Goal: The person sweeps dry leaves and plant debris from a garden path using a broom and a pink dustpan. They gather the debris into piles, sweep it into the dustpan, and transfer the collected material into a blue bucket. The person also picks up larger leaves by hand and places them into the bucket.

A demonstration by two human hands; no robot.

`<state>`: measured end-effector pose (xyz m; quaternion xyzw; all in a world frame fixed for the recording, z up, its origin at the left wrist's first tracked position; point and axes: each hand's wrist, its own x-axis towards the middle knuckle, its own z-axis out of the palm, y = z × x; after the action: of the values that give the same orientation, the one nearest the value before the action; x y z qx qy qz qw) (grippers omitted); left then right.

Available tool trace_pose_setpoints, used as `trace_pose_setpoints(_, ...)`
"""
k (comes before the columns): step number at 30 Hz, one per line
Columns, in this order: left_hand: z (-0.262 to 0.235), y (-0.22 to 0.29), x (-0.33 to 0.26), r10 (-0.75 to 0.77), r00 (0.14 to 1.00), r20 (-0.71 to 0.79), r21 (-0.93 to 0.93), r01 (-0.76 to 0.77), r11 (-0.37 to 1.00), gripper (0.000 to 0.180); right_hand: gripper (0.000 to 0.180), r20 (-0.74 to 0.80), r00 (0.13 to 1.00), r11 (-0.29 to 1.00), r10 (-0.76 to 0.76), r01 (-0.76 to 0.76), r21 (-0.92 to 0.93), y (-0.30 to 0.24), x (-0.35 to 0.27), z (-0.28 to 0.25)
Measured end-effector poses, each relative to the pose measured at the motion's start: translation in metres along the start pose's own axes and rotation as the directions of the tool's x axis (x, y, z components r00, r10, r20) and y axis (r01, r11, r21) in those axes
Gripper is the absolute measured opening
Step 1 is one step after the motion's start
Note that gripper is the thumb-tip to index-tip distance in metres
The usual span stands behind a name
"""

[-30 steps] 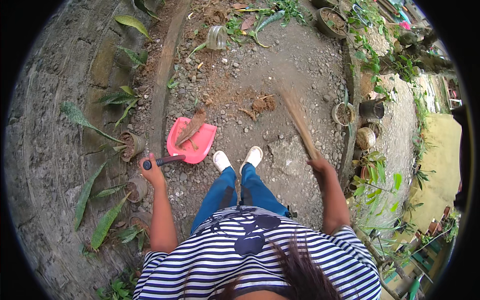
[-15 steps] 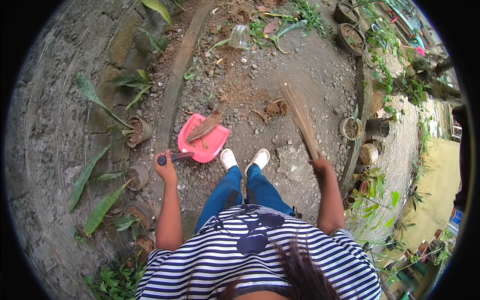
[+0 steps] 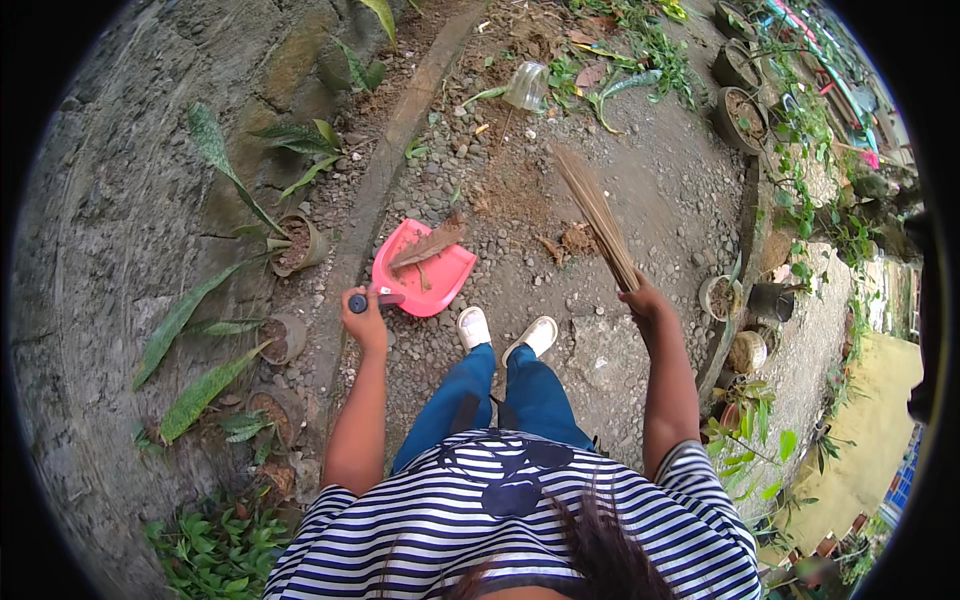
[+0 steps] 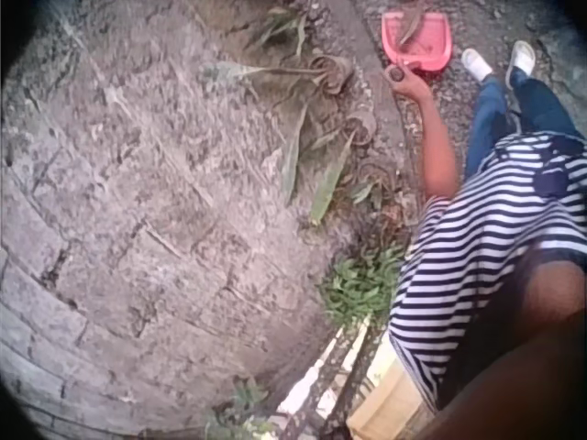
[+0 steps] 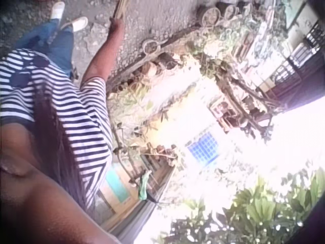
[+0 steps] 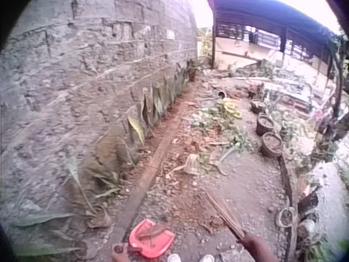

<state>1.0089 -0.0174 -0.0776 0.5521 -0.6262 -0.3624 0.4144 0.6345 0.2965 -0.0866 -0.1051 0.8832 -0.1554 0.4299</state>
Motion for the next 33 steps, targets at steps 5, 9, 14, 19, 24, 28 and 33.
trace_pose_setpoints(5, 0.013, 0.003, 0.003, -0.087, 0.996, -0.031, 0.024, 0.088, 0.996, 0.026, 0.070, 0.237, 0.971, 0.783, -0.034, 0.173, -0.598, -0.080, -0.040, 0.070)
trace_pose_setpoints(9, 0.013, 0.006, 0.006, -0.111, 0.993, 0.052, 0.078, 0.107, 0.991, 0.028, 0.073, 0.420, 0.894, 0.849, -0.153, 0.337, -0.408, -0.068, -0.083, 0.029)
trace_pose_setpoints(14, 0.006, 0.002, 0.008, -0.078, 0.996, 0.042, 0.004, 0.078, 0.997, 0.028, 0.071, 0.278, 0.960, 0.998, -0.027, 0.043, -0.050, -0.053, -0.080, -0.036)
trace_pose_setpoints(19, -0.005, -0.005, 0.012, -0.119, 0.991, -0.060, 0.001, 0.119, 0.993, 0.027, 0.072, 0.103, 0.994, 0.976, 0.044, -0.021, -0.215, -0.085, -0.021, -0.012)
trace_pose_setpoints(24, -0.013, 0.009, 0.012, -0.051, 0.996, -0.074, 0.103, 0.058, 0.993, 0.026, 0.070, 0.400, 0.913, 0.793, -0.081, 0.302, -0.529, -0.086, -0.065, 0.082)
trace_pose_setpoints(28, -0.016, 0.003, 0.013, -0.004, 0.998, -0.065, 0.154, 0.014, 0.988, 0.028, 0.070, 0.483, 0.875, 0.969, 0.001, 0.118, -0.216, -0.102, -0.107, 0.017)
trace_pose_setpoints(33, -0.013, 0.011, 0.023, -0.046, 0.999, -0.026, 0.082, 0.048, 0.996, 0.030, 0.072, 0.217, 0.945, 0.934, -0.244, 0.289, -0.210, -0.091, -0.041, -0.008)
